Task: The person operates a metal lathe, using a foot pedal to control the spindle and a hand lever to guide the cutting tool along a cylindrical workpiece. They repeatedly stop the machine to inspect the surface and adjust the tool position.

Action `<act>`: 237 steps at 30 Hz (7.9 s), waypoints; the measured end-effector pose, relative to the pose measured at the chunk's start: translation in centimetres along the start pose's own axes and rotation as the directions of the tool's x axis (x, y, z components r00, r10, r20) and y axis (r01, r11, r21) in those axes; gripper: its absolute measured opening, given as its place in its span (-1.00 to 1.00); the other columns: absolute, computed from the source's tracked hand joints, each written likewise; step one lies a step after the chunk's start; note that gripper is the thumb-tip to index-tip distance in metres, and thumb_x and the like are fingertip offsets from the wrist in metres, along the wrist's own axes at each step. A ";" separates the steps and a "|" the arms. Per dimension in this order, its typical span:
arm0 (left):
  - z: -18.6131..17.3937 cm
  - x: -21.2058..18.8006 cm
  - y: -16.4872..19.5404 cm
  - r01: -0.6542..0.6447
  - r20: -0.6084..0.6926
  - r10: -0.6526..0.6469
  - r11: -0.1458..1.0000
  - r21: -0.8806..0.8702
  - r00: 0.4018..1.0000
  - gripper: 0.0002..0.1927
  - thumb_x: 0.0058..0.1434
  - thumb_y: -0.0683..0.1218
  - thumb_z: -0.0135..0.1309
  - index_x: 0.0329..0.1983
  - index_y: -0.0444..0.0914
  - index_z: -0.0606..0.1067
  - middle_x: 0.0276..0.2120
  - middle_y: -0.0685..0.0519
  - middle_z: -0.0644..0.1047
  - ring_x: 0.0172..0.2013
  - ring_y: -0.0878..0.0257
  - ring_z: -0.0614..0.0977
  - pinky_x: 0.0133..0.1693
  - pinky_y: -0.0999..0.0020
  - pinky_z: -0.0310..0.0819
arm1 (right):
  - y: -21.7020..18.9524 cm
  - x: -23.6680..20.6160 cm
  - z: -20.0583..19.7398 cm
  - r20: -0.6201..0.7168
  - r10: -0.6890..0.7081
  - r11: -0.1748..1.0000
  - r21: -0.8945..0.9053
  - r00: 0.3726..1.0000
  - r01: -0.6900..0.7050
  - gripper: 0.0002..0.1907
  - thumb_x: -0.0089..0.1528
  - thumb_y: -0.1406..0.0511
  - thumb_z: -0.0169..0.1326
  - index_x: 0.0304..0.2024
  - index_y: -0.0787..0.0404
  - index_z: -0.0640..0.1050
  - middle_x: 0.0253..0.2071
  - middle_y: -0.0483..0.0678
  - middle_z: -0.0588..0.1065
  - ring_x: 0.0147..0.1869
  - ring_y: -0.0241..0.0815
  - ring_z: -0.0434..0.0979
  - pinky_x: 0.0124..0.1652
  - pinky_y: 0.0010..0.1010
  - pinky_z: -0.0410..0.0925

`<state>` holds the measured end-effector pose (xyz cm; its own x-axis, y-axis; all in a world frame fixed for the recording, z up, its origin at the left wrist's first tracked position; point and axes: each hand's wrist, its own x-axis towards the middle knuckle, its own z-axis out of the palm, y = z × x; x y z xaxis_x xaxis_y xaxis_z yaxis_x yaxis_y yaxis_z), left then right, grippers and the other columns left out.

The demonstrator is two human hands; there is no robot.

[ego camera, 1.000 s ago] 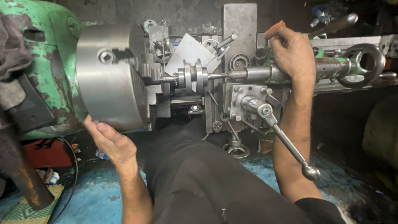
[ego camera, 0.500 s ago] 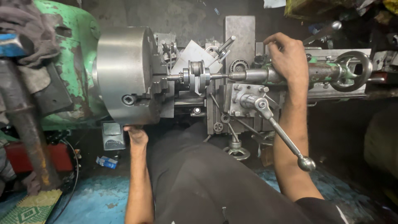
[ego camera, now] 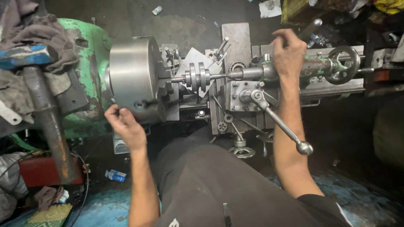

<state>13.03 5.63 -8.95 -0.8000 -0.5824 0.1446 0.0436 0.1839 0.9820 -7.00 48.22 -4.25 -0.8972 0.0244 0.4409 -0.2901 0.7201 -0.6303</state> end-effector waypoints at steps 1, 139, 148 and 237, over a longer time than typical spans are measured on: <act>0.7 0.3 -0.4 -0.051 -0.038 0.050 0.999 -0.019 0.998 -0.55 0.56 0.16 -0.10 0.15 -0.32 0.25 -0.30 0.17 0.32 -0.34 0.44 0.30 -0.29 0.50 0.15 | 0.1 -0.2 -0.1 -0.039 -0.006 1.000 0.008 0.999 0.006 -0.79 0.31 0.50 0.00 -0.11 0.32 0.64 -0.33 0.06 0.64 -0.28 -0.22 0.69 -0.30 -0.41 0.46; -22.6 10.2 6.2 0.098 -0.118 -0.081 0.985 0.142 0.990 -0.68 0.47 -0.17 0.06 0.26 -0.25 0.48 -0.28 -0.01 0.66 -0.45 0.40 0.64 -0.50 0.46 0.56 | -40.0 -6.6 16.3 0.557 -0.146 0.903 0.412 0.818 -0.119 -0.09 0.05 0.33 0.13 0.47 0.04 0.19 0.23 0.28 0.47 0.23 0.26 0.56 0.17 -0.09 0.40; -20.6 10.9 6.2 -0.195 -0.082 0.249 0.892 0.408 0.965 -0.75 0.37 -0.18 0.20 0.10 -0.27 0.63 -0.26 -0.04 0.66 -0.31 0.30 0.63 -0.23 0.38 0.53 | -44.8 -10.2 18.4 0.425 -0.408 0.868 0.455 0.808 0.199 -0.36 0.22 0.27 0.17 0.33 0.22 0.31 0.25 0.25 0.32 0.22 0.32 0.45 0.18 -0.07 0.35; -9.3 -6.6 -8.4 -0.009 0.032 -0.041 0.476 0.879 0.999 -0.17 0.13 0.08 0.36 0.33 -0.43 0.32 0.20 -0.33 0.40 0.18 -0.30 0.43 0.21 -0.13 0.32 | 11.7 5.4 -6.3 -0.091 0.587 0.346 -0.870 0.804 -0.351 -0.53 0.46 0.02 -0.06 0.08 0.26 0.60 0.07 0.23 0.55 0.16 0.30 0.49 0.16 0.05 0.17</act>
<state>23.50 0.59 -16.98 -0.8197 -0.5639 0.1008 -0.4986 0.7890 0.3590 -13.08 61.13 -5.19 -0.8618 0.5054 0.0425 0.5040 0.8439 0.1838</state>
